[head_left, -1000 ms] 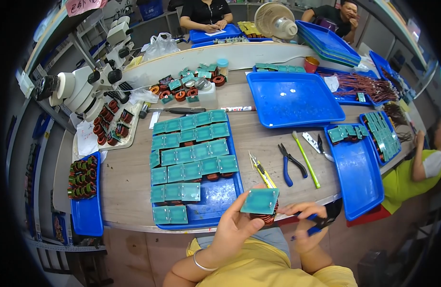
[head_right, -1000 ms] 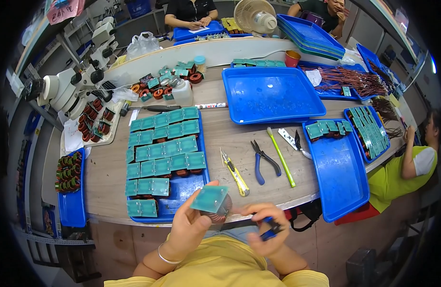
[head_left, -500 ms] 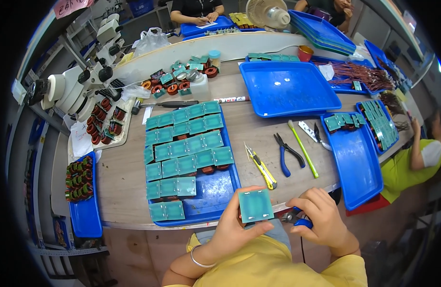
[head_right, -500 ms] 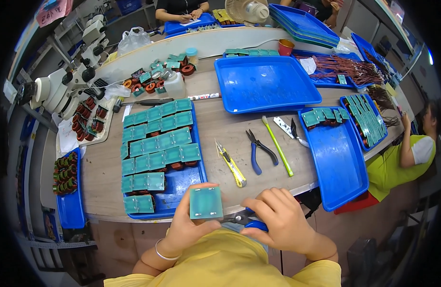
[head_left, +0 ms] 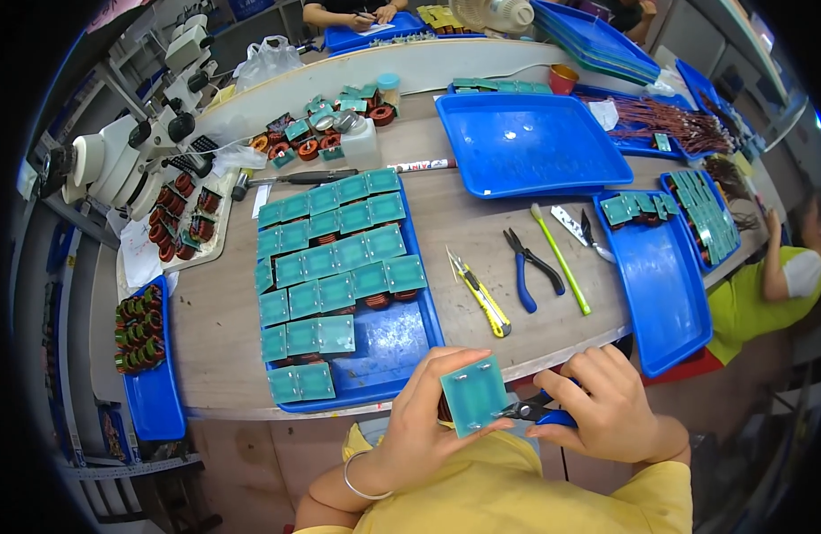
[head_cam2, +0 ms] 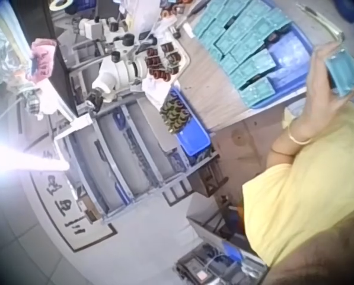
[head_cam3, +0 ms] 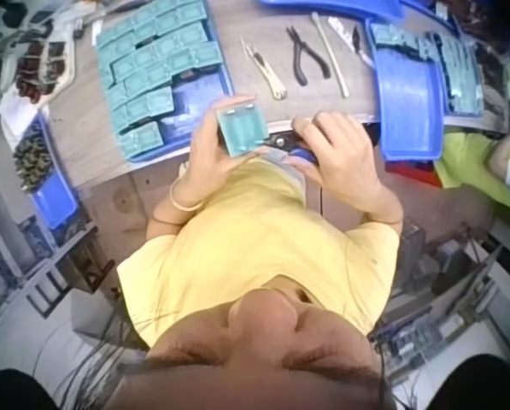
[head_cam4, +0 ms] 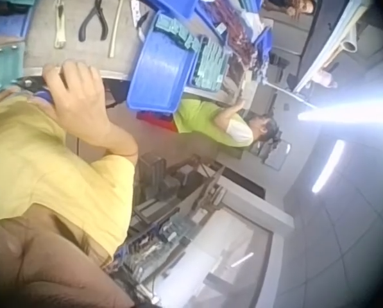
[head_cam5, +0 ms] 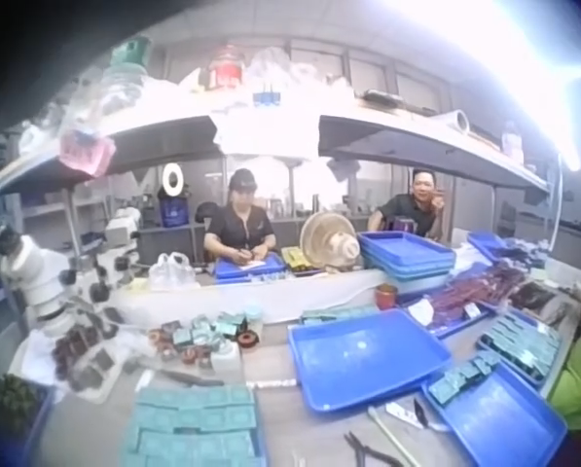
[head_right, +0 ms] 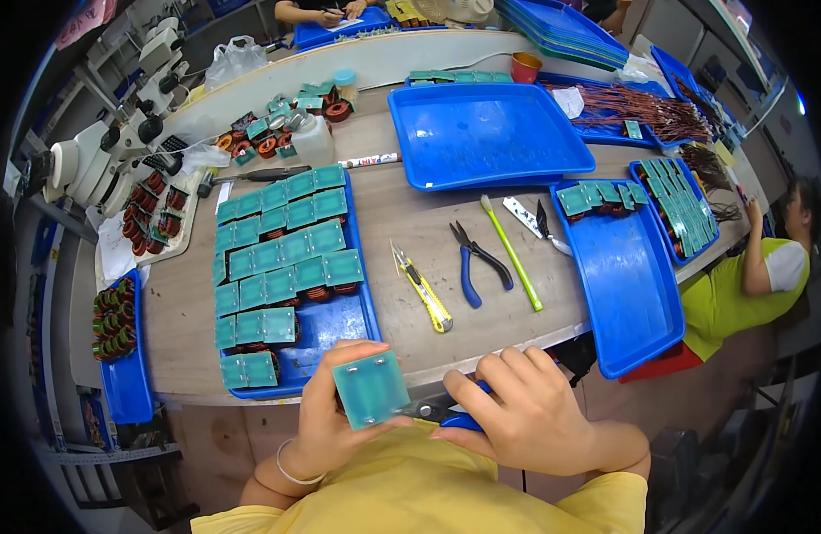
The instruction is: Trimming excess wire leads from electronic components using pliers.
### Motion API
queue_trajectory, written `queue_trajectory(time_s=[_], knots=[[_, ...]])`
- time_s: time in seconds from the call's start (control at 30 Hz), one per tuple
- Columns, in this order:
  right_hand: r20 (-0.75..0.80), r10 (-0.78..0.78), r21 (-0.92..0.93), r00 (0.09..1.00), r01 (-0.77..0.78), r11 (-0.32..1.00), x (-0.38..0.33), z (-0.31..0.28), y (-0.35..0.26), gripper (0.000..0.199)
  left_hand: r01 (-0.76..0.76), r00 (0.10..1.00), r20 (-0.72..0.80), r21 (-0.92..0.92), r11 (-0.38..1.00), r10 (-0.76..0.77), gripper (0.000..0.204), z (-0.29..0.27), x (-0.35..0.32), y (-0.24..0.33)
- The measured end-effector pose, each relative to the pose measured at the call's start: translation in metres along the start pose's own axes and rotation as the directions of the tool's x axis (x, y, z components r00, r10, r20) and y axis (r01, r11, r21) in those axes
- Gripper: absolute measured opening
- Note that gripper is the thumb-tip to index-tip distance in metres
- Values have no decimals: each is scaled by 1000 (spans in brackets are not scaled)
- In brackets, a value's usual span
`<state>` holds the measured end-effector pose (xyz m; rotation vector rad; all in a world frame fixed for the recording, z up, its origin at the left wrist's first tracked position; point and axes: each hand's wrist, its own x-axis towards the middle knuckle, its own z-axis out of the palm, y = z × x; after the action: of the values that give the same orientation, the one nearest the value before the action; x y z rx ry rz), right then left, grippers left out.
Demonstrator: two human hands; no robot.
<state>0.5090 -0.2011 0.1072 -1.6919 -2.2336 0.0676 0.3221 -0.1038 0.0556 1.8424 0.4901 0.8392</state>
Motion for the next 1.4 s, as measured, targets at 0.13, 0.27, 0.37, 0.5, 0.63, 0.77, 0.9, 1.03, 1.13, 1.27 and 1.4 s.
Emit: queue_trajectory(time_s=[0.13,0.27,0.37,0.5,0.63,0.77,0.9,1.03,1.13,1.27,1.4], knots=[[37,-29,-53,999,31,998,1,-5,1,44,-89,996,15,32,996,88,63,-2,5,4],[53,-20,-43,998,22,999,2,-8,0,45,-84,996,33,34,996,83,62,-2,7,5],[43,-40,-46,998,42,998,3,-6,2,43,-72,997,27,78,994,70,67,-1,6,3],[59,-50,-38,997,52,998,-1,1,6,41,-1,999,53,42,999,-1,63,0,6,3],[38,-32,61,999,30,998,-7,14,13,41,69,992,98,52,996,-74,58,0,5,4],[-57,44,114,997,-37,993,-4,19,21,43,-24,996,86,69,997,18,62,4,3,-1],[-116,82,75,990,-74,994,-2,17,22,44,-37,989,145,73,997,26,62,4,4,5],[-118,55,65,992,-48,997,-1,15,19,45,-64,987,152,73,995,52,63,5,5,8],[-114,50,37,992,-46,998,-2,12,17,45,-72,985,160,87,994,57,63,5,4,10],[-92,43,-2,995,-43,999,0,9,16,46,-68,985,166,103,992,50,64,4,4,11],[-88,30,-14,996,-32,999,1,7,15,45,-78,985,164,108,991,60,64,4,4,12]])
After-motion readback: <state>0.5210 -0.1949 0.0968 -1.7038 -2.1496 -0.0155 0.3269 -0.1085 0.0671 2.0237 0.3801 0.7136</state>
